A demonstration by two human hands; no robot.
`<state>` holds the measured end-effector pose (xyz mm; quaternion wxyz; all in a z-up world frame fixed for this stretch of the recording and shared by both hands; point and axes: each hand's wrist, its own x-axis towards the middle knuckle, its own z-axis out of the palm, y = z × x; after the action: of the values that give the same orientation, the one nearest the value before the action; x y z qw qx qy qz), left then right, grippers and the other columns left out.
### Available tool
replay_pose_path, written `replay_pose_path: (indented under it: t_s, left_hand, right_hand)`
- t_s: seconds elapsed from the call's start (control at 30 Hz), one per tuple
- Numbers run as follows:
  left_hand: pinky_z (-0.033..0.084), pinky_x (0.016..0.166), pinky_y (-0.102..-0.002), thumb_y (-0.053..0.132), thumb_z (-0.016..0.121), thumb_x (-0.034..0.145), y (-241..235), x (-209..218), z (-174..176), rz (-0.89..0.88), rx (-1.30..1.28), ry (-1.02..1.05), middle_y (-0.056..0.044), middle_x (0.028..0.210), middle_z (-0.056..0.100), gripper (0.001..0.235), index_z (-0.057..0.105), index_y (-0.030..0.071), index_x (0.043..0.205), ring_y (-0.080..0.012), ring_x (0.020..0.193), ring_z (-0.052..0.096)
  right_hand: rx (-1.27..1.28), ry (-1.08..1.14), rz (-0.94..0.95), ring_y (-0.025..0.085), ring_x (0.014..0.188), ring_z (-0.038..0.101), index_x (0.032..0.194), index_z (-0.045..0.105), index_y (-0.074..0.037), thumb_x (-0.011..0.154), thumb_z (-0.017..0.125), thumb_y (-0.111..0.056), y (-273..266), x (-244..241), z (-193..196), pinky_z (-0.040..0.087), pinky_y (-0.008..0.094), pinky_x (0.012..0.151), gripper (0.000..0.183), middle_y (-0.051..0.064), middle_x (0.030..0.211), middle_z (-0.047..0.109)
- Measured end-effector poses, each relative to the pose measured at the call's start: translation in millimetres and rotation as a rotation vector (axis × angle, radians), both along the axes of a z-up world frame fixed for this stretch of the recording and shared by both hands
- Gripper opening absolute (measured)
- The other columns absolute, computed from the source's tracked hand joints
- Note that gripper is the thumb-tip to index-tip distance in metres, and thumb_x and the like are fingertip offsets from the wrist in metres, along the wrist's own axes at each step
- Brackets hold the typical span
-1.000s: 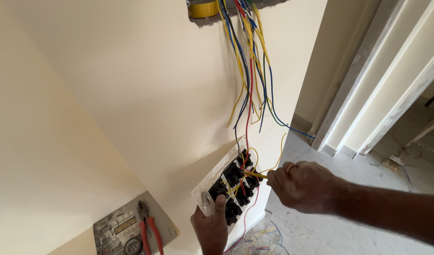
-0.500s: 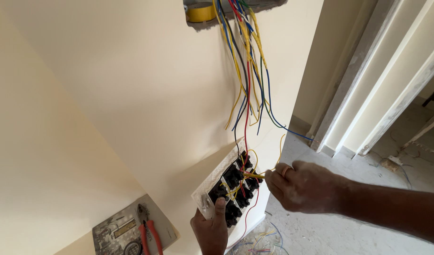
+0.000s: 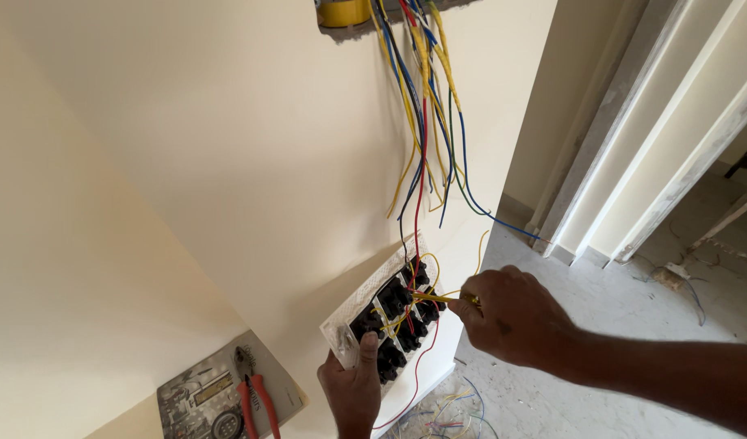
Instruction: The person connects wires to an electrical switch panel using a screwdriver and pliers.
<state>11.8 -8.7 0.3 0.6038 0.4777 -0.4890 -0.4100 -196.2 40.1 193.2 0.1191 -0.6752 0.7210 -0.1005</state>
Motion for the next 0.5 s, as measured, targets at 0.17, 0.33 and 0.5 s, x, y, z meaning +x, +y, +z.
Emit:
replay_pose_path:
  t_s: [0.17,0.33,0.5]
  left_hand:
    - [0.043,0.05,-0.03,0.04,0.077,0.088,0,-4,-4,0.033,0.116,-0.08,-0.002,0.056,0.057,0.045,0.068,-0.004,0.08,-0.0086,0.055,0.048]
    - [0.046,0.051,-0.03,0.04,0.075,0.089,1,1,0,0.031,0.062,-0.079,0.0,0.059,0.061,0.043,0.07,-0.002,0.084,-0.0082,0.056,0.051]
    - [0.046,0.052,-0.03,0.038,0.075,0.089,3,-3,1,0.017,0.036,0.02,0.001,0.063,0.062,0.04,0.072,-0.001,0.086,-0.0084,0.058,0.051]
  right_hand:
    - [-0.564,0.934,0.817,0.018,0.053,0.06,0.087,0.067,0.006,0.088,0.065,-0.018,0,-22,-12,0.046,0.033,0.036,0.024,0.007,0.066,0.06]
    - [-0.212,0.617,0.465,0.027,0.059,0.064,0.083,0.063,-0.004,0.09,0.059,-0.025,0,-2,-15,0.051,0.043,0.047,0.022,0.011,0.069,0.064]
    - [-0.135,0.301,0.183,0.033,0.059,0.066,0.075,0.065,-0.009,0.094,0.058,-0.034,1,9,5,0.052,0.05,0.06,0.032,0.014,0.062,0.067]
